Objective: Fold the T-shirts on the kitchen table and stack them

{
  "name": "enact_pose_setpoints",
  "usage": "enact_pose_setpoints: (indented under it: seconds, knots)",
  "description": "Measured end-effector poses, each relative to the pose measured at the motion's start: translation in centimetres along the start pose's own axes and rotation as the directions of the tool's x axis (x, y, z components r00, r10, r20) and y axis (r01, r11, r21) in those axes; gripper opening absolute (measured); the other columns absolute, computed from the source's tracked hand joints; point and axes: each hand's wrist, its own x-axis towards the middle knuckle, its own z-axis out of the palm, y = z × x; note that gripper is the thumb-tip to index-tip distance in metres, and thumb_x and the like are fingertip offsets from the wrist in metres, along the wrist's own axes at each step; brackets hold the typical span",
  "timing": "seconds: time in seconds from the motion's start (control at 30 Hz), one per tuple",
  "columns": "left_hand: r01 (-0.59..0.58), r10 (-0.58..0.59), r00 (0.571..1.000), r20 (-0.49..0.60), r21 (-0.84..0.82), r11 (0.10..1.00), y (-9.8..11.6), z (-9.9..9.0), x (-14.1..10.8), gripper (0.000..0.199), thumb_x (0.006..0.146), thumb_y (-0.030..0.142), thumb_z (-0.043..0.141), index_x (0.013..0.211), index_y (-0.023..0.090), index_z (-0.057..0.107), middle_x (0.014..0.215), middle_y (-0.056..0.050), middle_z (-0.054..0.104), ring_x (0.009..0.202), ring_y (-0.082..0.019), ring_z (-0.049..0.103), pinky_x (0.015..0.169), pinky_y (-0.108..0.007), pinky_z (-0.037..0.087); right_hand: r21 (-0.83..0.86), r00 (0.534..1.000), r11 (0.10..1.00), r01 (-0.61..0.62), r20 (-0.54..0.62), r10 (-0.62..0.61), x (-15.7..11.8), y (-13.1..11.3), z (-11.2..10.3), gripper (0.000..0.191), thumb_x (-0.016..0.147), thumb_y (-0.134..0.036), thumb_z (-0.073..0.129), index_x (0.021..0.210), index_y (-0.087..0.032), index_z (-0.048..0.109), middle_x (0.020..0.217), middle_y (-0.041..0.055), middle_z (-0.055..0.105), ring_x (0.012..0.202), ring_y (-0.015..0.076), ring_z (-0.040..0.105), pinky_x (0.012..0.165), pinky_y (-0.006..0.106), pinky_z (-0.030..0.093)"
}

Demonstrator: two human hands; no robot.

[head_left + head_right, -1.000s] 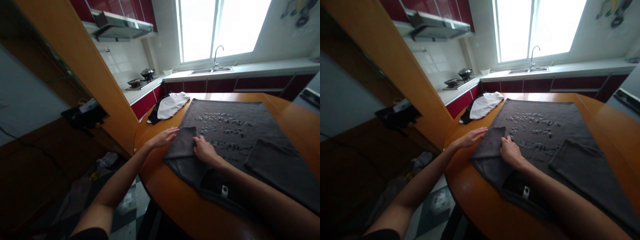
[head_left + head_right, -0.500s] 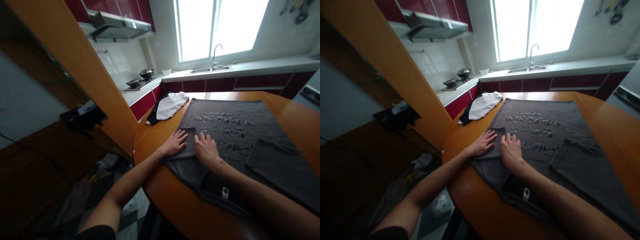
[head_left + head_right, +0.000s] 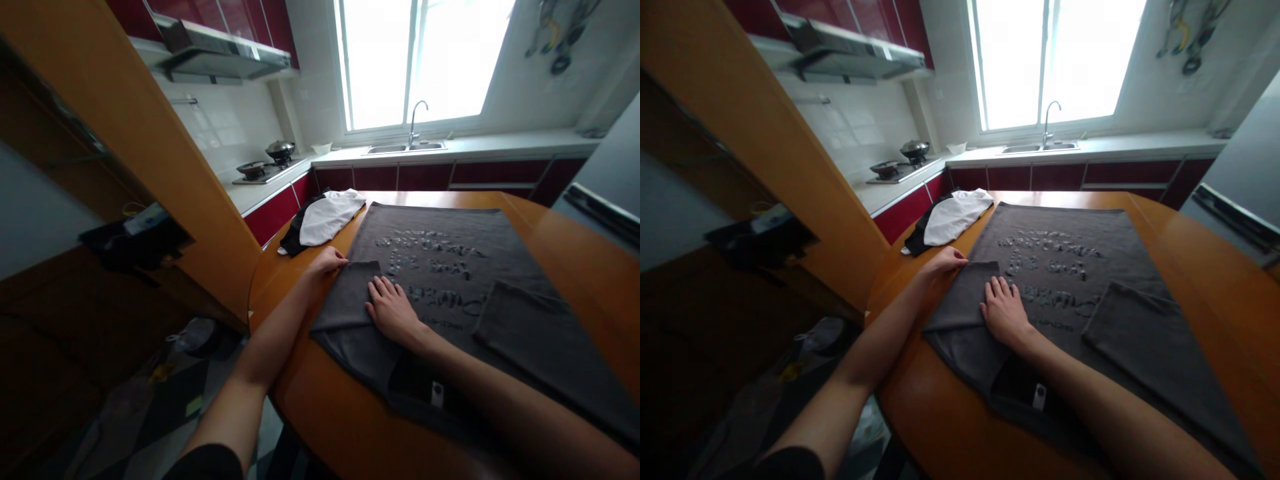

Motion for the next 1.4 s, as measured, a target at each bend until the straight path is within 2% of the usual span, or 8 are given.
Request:
enact_pose_setpoints:
  seconds: [0.17,0.33,0.53,0.73,0.97,1.1,1.23,1.4]
  knots:
    - [-0.021,0.020,0.999,-0.039,-0.041,0.999,-0.8,0.4,0.3,0.019,0.073,0.026,0.077,0.085,0.013,0.071,0.067,0.000,0.066,0.055,-0.011,0.056,0.051,-0.019,0.042,-0.028,1.000,1.000,-0.003,-0.003,0.003,0.0,0.1,0.3,0.057,0.101,-0.037,0.039,0.150,-0.008,0.042,0.159,0.0195,0.035,0.148,0.0319,0.027,0.117,0.051,0.023]
    - [-0.072,0.072,0.992,-0.102,0.004,0.997,-1.8,0.6,0.6,0.028,0.081,0.021,0.070,0.108,0.014,0.064,0.078,-0.001,0.068,0.063,-0.012,0.061,0.058,-0.019,0.046,-0.065,1.000,0.998,-0.005,-0.004,0.005,0.0,0.1,0.3,0.058,0.101,-0.038,0.037,0.151,-0.009,0.041,0.159,0.0180,0.035,0.148,0.0308,0.026,0.118,0.049,0.023]
    - [-0.165,0.175,0.984,-0.038,0.174,0.971,-2.5,1.2,0.8,0.012,0.087,0.022,0.064,0.096,0.017,0.070,0.078,-0.002,0.068,0.069,-0.015,0.063,0.067,-0.023,0.049,-0.079,1.000,0.997,0.000,-0.014,-0.002,-0.1,0.0,0.1,0.057,0.102,-0.039,0.035,0.150,-0.009,0.042,0.159,0.0174,0.036,0.147,0.0312,0.029,0.117,0.049,0.025]
    - [-0.231,0.271,0.960,-0.068,0.356,0.906,-2.6,1.0,0.4,0.022,0.095,0.030,0.054,0.103,0.024,0.073,0.095,-0.007,0.062,0.094,-0.022,0.061,0.093,-0.033,0.045,-0.078,1.000,0.997,-0.006,-0.018,0.004,-0.1,0.0,0.4,0.058,0.101,-0.039,0.036,0.151,-0.010,0.041,0.160,0.0169,0.034,0.147,0.0318,0.029,0.117,0.050,0.025]
    - [-0.314,0.395,0.918,-0.047,0.525,0.791,-2.7,1.2,0.5,0.033,0.098,0.025,0.045,0.119,0.033,0.070,0.108,-0.006,0.055,0.104,-0.022,0.052,0.099,-0.037,0.043,-0.078,1.000,0.997,-0.004,-0.014,0.002,-0.1,0.1,0.4,0.058,0.101,-0.039,0.036,0.151,-0.010,0.042,0.159,0.0172,0.035,0.147,0.0314,0.029,0.117,0.049,0.025]
    - [-0.319,0.418,0.907,-0.053,0.561,0.764,-2.6,1.1,0.5,0.034,0.098,0.025,0.047,0.121,0.032,0.071,0.117,-0.008,0.055,0.109,-0.025,0.049,0.098,-0.040,0.043,-0.072,1.000,0.997,-0.004,-0.017,0.003,0.0,0.0,0.3,0.058,0.101,-0.039,0.035,0.151,-0.010,0.041,0.159,0.0167,0.036,0.147,0.0311,0.030,0.117,0.050,0.025]
    - [-0.404,0.507,0.861,-0.039,0.552,0.729,-2.8,1.0,0.6,0.042,0.094,0.013,0.046,0.120,0.031,0.072,0.124,-0.007,0.056,0.115,-0.024,0.049,0.104,-0.040,0.040,-0.060,1.000,0.998,-0.005,-0.004,0.005,0.0,0.0,0.1,0.059,0.101,-0.039,0.035,0.151,-0.010,0.041,0.159,0.0167,0.035,0.147,0.0309,0.029,0.117,0.050,0.025]
    - [-0.405,0.499,0.866,-0.028,0.547,0.733,-3.5,0.9,0.8,0.047,0.089,0.008,0.048,0.122,0.032,0.072,0.126,-0.006,0.059,0.117,-0.024,0.051,0.105,-0.041,0.041,-0.033,1.000,0.999,-0.009,-0.006,0.009,-0.1,-0.1,0.2,0.058,0.100,-0.038,0.038,0.150,-0.010,0.042,0.159,0.0172,0.035,0.148,0.0309,0.028,0.118,0.051,0.024]
